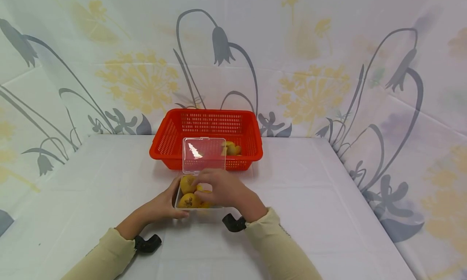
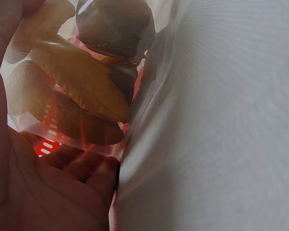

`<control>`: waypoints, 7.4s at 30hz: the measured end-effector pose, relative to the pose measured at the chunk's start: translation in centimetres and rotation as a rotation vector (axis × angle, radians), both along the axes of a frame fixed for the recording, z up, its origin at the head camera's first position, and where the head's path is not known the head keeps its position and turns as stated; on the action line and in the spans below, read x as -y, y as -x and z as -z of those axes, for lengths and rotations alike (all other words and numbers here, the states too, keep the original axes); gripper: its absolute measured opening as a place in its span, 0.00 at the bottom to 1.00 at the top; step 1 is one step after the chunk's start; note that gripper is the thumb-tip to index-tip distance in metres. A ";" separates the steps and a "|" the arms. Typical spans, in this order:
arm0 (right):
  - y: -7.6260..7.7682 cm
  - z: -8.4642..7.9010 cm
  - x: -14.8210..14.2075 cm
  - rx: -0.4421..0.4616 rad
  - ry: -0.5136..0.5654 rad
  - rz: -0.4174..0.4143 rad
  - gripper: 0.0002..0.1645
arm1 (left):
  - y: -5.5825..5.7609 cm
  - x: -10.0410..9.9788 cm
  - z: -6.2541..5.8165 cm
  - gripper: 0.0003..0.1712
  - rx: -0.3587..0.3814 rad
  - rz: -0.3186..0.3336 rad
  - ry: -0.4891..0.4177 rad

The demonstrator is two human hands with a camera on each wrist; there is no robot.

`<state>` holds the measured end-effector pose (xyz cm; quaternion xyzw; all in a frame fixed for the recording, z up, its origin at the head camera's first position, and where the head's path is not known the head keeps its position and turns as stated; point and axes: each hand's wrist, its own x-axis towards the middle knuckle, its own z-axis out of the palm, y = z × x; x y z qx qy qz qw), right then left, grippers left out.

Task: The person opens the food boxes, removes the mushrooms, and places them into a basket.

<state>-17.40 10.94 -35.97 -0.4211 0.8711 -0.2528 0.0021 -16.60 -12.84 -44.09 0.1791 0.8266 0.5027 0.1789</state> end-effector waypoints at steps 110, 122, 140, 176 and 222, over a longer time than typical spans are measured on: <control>1.4 -3.4 -6.8 0.071 0.321 0.044 0.16 | -0.1 -0.3 0.0 0.69 0.010 -0.027 0.051; 1.8 -3.5 -7.9 -0.040 0.509 0.107 0.18 | -0.1 -0.3 -0.1 0.68 0.013 -0.018 0.034; 3.0 -2.5 -8.2 -0.044 0.668 0.221 0.19 | -0.1 -0.3 -0.1 0.68 0.021 -0.028 0.039; 5.5 1.3 -7.0 -0.060 0.645 0.648 0.21 | -0.2 -0.4 -0.2 0.68 0.011 -0.023 0.052; 4.7 1.0 -5.5 -0.132 0.463 0.646 0.07 | -0.3 -0.4 -0.3 0.67 0.015 -0.023 0.040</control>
